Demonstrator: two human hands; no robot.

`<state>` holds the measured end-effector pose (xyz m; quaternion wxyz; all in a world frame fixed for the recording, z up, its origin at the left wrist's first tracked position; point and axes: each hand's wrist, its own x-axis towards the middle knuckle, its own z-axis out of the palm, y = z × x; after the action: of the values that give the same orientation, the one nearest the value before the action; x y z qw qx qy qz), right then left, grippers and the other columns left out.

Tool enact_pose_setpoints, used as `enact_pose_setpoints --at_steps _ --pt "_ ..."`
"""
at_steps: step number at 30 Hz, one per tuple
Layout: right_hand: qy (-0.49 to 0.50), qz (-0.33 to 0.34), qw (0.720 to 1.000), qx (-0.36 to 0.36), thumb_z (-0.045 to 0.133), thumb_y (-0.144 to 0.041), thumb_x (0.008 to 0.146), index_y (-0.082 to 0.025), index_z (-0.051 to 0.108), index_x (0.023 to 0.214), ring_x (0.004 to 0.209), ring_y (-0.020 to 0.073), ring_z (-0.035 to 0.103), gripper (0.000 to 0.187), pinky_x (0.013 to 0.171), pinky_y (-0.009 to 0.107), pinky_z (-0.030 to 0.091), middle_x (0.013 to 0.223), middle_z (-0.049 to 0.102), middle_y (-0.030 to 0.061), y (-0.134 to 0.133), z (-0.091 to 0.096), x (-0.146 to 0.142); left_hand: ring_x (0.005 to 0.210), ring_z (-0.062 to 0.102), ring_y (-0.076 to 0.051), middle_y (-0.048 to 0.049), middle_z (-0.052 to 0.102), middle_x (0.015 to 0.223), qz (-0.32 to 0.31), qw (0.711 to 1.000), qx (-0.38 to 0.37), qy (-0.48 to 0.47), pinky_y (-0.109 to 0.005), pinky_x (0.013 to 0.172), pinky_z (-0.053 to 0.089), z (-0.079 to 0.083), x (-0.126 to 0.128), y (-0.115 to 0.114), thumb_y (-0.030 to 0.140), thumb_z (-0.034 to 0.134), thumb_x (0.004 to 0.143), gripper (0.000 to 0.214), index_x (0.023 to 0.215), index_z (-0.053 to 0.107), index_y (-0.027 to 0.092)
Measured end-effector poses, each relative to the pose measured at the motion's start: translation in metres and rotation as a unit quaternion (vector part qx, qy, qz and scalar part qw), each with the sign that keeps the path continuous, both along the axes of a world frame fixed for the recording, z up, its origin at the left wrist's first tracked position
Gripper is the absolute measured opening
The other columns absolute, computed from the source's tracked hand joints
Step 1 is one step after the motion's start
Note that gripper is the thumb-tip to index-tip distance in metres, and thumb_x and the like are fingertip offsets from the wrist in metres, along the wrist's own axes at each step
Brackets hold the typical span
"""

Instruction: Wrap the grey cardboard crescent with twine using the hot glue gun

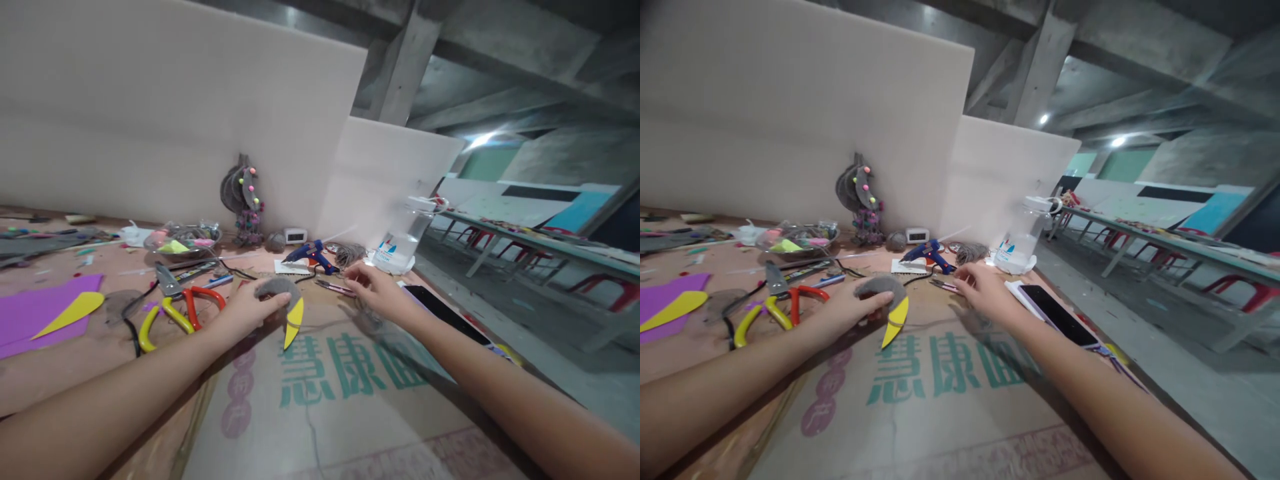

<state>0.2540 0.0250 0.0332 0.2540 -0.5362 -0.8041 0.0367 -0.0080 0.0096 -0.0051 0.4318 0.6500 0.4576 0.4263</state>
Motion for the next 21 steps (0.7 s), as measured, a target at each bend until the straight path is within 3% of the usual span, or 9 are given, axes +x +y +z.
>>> enact_pose_setpoints --at_steps 4,9,14,21 --pt "0.02 -0.023 0.998 -0.047 0.049 -0.034 0.081 -0.016 0.057 0.104 0.081 0.0163 0.059 0.03 0.073 0.029 0.046 0.1 0.063 0.0083 0.018 0.0 0.012 0.045 0.048 -0.01 0.0032 0.056 0.055 -0.011 1.0 -0.007 -0.016 -0.019 0.042 0.036 -0.001 0.0 0.0 0.039 0.058 0.072 0.031 0.092 0.06 0.016" --pt "0.034 -0.014 0.995 -0.097 0.056 -0.036 0.077 -0.014 0.051 0.12 0.098 0.0208 0.059 0.048 0.083 0.03 0.045 0.117 0.058 0.012 0.054 -0.006 -0.001 0.041 0.045 -0.009 0.004 0.05 0.049 -0.019 0.999 -0.006 -0.043 -0.018 0.038 0.03 -0.006 0.0 0.002 0.043 0.051 0.077 0.027 0.074 0.055 0.016" --pt "0.049 0.001 0.994 -0.099 0.059 -0.033 0.076 -0.012 0.051 0.118 0.099 0.0206 0.059 0.047 0.084 0.029 0.045 0.116 0.059 0.0135 0.09 -0.012 -0.019 0.043 0.045 -0.009 0.004 0.048 0.049 -0.015 1.0 0.001 -0.02 -0.017 0.038 0.029 -0.006 0.0 0.003 0.041 0.051 0.077 0.026 0.069 0.052 0.017" --pt "0.062 0.016 0.995 -0.08 0.063 -0.031 0.072 -0.011 0.058 0.106 0.089 0.019 0.06 0.04 0.08 0.028 0.045 0.102 0.065 0.0104 0.103 -0.024 -0.037 0.042 0.043 -0.009 0.0045 0.048 0.048 -0.021 1.0 -0.008 -0.014 -0.018 0.038 0.029 -0.005 0.001 0.002 0.041 0.052 0.076 0.025 0.068 0.051 0.017"
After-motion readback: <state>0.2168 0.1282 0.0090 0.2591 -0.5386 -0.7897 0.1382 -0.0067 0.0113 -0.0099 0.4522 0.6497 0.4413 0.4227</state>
